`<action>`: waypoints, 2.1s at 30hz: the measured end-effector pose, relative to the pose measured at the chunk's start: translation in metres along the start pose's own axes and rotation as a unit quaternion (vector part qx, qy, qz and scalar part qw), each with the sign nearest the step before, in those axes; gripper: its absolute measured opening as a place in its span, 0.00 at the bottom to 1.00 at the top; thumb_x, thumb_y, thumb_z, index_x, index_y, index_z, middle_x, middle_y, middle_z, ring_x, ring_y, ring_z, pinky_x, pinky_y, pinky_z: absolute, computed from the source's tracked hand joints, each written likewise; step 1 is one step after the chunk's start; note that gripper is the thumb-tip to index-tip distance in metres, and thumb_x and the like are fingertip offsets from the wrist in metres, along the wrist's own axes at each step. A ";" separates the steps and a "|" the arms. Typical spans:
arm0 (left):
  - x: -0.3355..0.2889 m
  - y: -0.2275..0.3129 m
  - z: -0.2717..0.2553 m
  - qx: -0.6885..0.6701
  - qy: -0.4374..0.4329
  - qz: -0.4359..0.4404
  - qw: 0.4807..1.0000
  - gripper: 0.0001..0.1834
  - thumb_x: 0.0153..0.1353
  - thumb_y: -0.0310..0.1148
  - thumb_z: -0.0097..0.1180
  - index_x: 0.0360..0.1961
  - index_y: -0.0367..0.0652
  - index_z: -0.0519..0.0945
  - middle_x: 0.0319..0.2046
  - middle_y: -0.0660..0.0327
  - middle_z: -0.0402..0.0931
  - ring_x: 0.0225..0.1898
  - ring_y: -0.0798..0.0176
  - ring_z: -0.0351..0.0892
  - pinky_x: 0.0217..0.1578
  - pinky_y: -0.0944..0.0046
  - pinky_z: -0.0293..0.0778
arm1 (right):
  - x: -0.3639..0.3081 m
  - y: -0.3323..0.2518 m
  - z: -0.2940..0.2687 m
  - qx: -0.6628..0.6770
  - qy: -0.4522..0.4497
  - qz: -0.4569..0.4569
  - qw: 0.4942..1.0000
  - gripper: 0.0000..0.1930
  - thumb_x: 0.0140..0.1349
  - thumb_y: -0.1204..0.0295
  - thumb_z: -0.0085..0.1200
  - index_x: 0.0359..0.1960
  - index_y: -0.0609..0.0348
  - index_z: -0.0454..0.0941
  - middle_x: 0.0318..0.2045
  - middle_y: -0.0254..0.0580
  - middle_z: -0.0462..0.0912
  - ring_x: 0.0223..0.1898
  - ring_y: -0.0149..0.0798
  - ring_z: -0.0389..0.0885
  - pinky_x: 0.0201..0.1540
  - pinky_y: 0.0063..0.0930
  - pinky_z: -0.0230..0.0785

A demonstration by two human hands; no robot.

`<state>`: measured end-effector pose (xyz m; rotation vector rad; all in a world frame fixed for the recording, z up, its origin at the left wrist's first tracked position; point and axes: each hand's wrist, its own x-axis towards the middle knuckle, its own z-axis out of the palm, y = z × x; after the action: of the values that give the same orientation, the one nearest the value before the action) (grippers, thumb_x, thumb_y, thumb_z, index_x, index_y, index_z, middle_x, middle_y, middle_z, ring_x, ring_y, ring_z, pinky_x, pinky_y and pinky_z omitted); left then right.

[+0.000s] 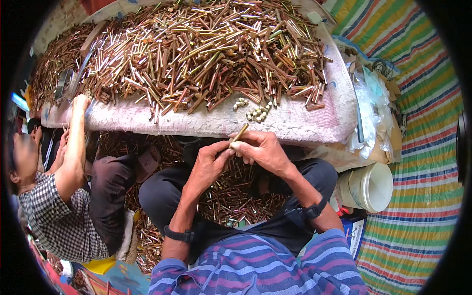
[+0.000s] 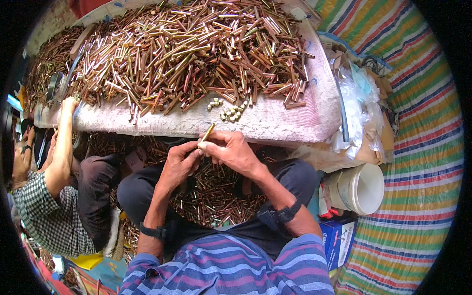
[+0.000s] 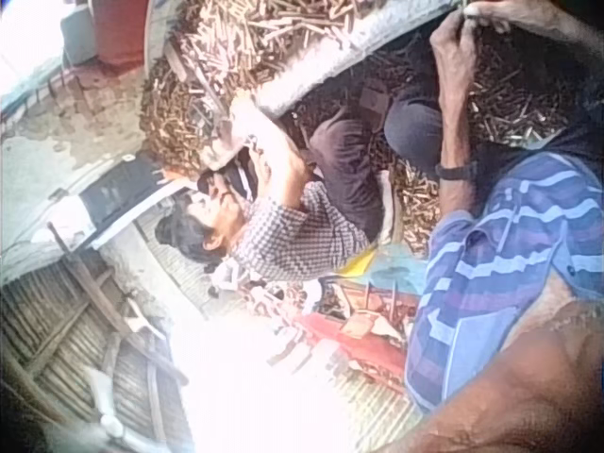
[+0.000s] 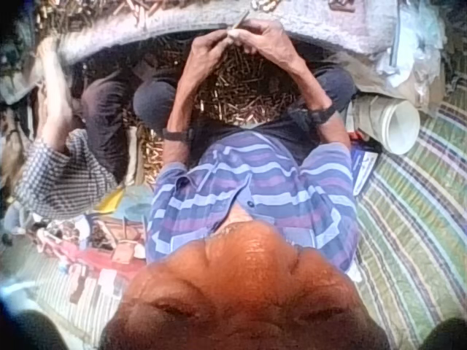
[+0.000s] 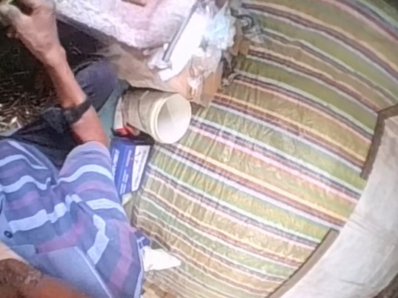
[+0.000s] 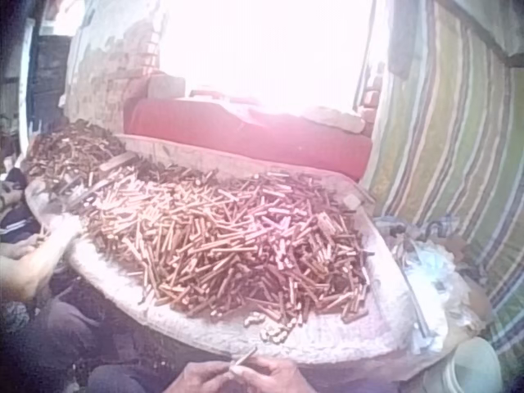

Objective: The recorder is assembling metal tubes with connectors or fasteners.

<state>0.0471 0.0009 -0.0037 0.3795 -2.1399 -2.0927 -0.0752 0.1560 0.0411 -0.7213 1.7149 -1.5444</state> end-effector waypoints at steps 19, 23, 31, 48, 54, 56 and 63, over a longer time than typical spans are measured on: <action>-0.001 0.012 -0.001 -0.017 0.045 -0.059 0.997 0.10 0.70 0.28 0.53 0.44 0.33 0.82 0.23 0.69 0.73 0.21 0.77 0.70 0.23 0.70 0.67 | 0.066 0.020 -0.072 -0.409 0.288 -0.005 0.866 0.17 0.59 0.57 0.60 0.37 0.59 0.87 0.29 0.53 0.86 0.35 0.54 0.86 0.41 0.45 0.76; -0.001 0.004 -0.002 -0.006 0.039 -0.052 0.998 0.10 0.71 0.31 0.54 0.46 0.38 0.83 0.26 0.71 0.74 0.21 0.79 0.70 0.18 0.74 0.64 | 0.050 0.008 -0.071 -0.342 0.280 0.009 0.897 0.17 0.59 0.58 0.61 0.37 0.62 0.86 0.26 0.45 0.87 0.28 0.41 0.87 0.35 0.35 0.76; 0.000 0.003 0.000 -0.015 0.035 -0.053 0.998 0.11 0.70 0.30 0.54 0.49 0.38 0.83 0.26 0.71 0.74 0.21 0.79 0.70 0.19 0.75 0.63 | -0.002 0.000 -0.064 -0.058 0.184 -0.042 0.980 0.10 0.68 0.72 0.58 0.46 0.65 0.83 0.29 0.36 0.85 0.23 0.22 0.80 0.23 0.16 0.70; 0.001 -0.005 -0.006 0.064 0.047 -0.020 0.997 0.12 0.70 0.27 0.56 0.50 0.34 0.83 0.24 0.71 0.72 0.22 0.78 0.68 0.23 0.72 0.66 | 0.004 -0.014 -0.069 -0.063 0.130 -0.072 0.987 0.09 0.70 0.72 0.58 0.43 0.68 0.83 0.26 0.34 0.82 0.22 0.23 0.78 0.23 0.18 0.70; 0.002 -0.020 -0.007 0.137 0.073 0.071 0.985 0.11 0.69 0.27 0.56 0.49 0.33 0.83 0.24 0.69 0.73 0.23 0.76 0.68 0.24 0.69 0.68 | 0.005 -0.008 -0.068 -0.074 0.121 -0.076 0.987 0.09 0.70 0.71 0.59 0.42 0.67 0.83 0.25 0.32 0.81 0.22 0.22 0.78 0.24 0.17 0.70; 0.001 -0.019 -0.008 0.158 0.072 0.067 0.983 0.11 0.68 0.26 0.57 0.49 0.34 0.83 0.24 0.66 0.73 0.23 0.74 0.70 0.25 0.67 0.69 | 0.005 -0.006 -0.069 -0.066 0.116 -0.073 0.988 0.09 0.70 0.70 0.59 0.41 0.66 0.83 0.24 0.32 0.81 0.22 0.22 0.78 0.24 0.17 0.69; 0.001 -0.017 -0.009 0.213 0.059 0.178 0.959 0.11 0.67 0.26 0.58 0.49 0.35 0.82 0.28 0.59 0.78 0.25 0.67 0.74 0.29 0.63 0.71 | 0.002 -0.019 -0.070 -0.122 0.092 -0.016 0.988 0.11 0.71 0.68 0.58 0.36 0.64 0.83 0.21 0.30 0.79 0.19 0.20 0.74 0.22 0.16 0.67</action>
<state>0.0497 -0.0081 -0.0209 0.1351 -2.3652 -1.3841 -0.1334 0.1933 0.0622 -0.7499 2.0633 -1.4767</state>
